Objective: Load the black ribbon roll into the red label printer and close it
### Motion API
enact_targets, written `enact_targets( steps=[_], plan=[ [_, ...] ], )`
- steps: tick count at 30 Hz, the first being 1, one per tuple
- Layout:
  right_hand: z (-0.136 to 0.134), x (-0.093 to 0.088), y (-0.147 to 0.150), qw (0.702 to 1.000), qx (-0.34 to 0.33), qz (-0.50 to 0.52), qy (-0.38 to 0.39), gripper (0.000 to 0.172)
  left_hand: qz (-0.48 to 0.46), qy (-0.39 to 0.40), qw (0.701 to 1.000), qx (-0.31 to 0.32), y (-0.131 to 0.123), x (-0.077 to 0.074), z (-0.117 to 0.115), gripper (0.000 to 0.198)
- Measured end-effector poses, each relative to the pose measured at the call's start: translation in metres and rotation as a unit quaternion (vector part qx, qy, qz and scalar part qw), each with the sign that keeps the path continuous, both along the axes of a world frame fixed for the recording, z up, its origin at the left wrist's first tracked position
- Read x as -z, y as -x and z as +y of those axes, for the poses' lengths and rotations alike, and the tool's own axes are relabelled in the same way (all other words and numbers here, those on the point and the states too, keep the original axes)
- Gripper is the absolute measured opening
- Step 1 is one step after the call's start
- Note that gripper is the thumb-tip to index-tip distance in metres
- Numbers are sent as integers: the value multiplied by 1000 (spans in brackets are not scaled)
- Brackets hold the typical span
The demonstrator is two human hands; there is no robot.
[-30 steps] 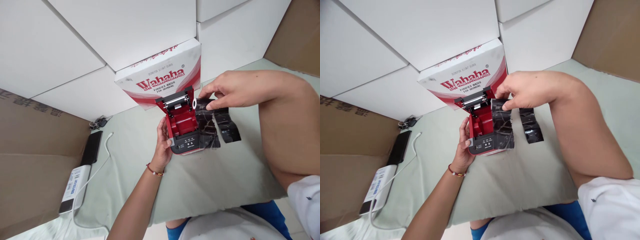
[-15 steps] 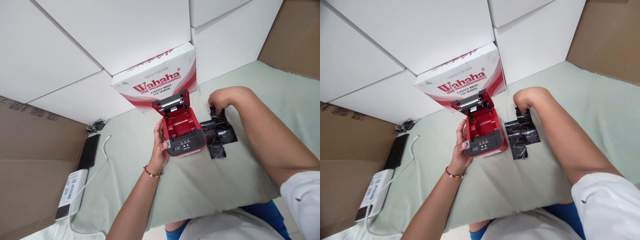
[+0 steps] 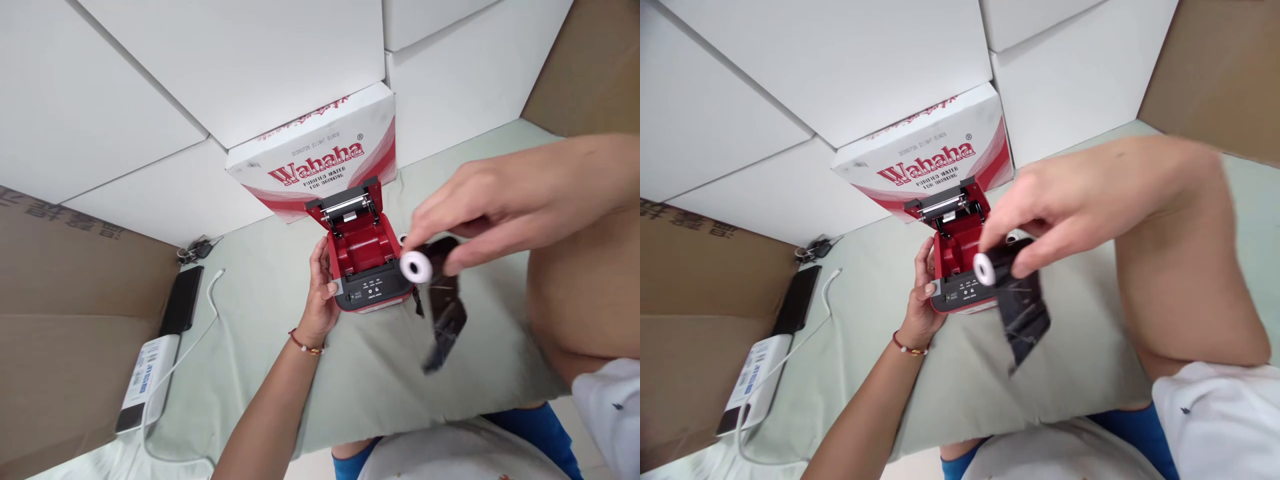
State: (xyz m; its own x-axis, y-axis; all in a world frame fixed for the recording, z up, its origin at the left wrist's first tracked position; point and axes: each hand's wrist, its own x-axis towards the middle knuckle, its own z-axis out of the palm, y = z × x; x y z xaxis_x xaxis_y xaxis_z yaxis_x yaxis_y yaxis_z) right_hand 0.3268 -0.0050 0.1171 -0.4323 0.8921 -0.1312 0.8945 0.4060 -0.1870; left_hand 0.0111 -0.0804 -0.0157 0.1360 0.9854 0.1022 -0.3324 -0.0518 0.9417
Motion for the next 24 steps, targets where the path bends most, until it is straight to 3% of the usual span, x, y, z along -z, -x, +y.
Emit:
enact_targets(
  steps=[6,10,18,24],
  plan=[
    [-15,-16,79,998,-62,-17,24,28,2,-1,1000,4,1,2,2,91],
    [-23,-23,111,994,-71,-60,57,26,1,-3,1000,11,3,5,3,91],
    [-15,-10,118,996,-67,-29,54,39,-4,-5,1000,21,2,6,4,90],
    [-14,-3,117,994,-71,-44,64,34,-8,-4,1000,14,3,9,5,92]
  ],
)
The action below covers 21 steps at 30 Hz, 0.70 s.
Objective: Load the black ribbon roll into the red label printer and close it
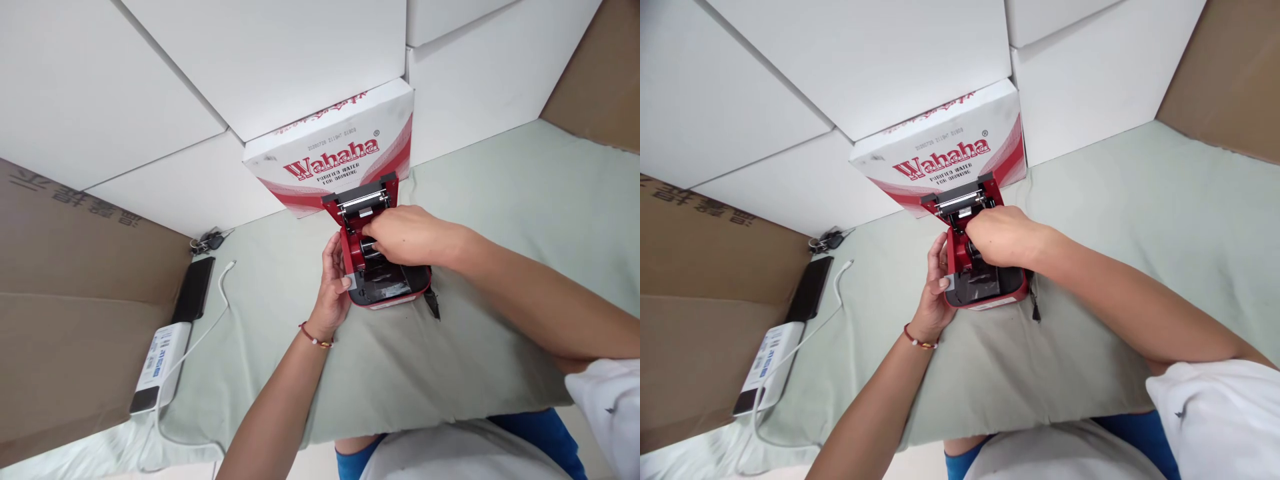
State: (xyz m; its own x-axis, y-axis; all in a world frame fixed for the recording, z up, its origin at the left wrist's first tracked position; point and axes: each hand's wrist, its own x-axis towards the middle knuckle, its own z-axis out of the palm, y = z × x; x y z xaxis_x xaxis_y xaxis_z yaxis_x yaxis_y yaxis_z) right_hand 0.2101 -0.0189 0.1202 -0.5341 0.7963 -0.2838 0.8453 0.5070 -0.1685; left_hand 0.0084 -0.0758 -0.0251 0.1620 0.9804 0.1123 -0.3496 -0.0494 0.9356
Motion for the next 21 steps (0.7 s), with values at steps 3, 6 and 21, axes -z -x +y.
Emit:
enact_targets(
  steps=[3,6,21],
  plan=[
    [-7,-13,-9,996,-50,71,23,30,-2,2,1000,0,0,0,0,91],
    [-15,-33,-17,984,-43,167,-35,37,1,-2,1000,-2,-2,-3,-2,91],
    [-16,-42,-38,988,-13,81,-133,34,76,-125,983,-108,-8,1,-11,82]
  ],
)
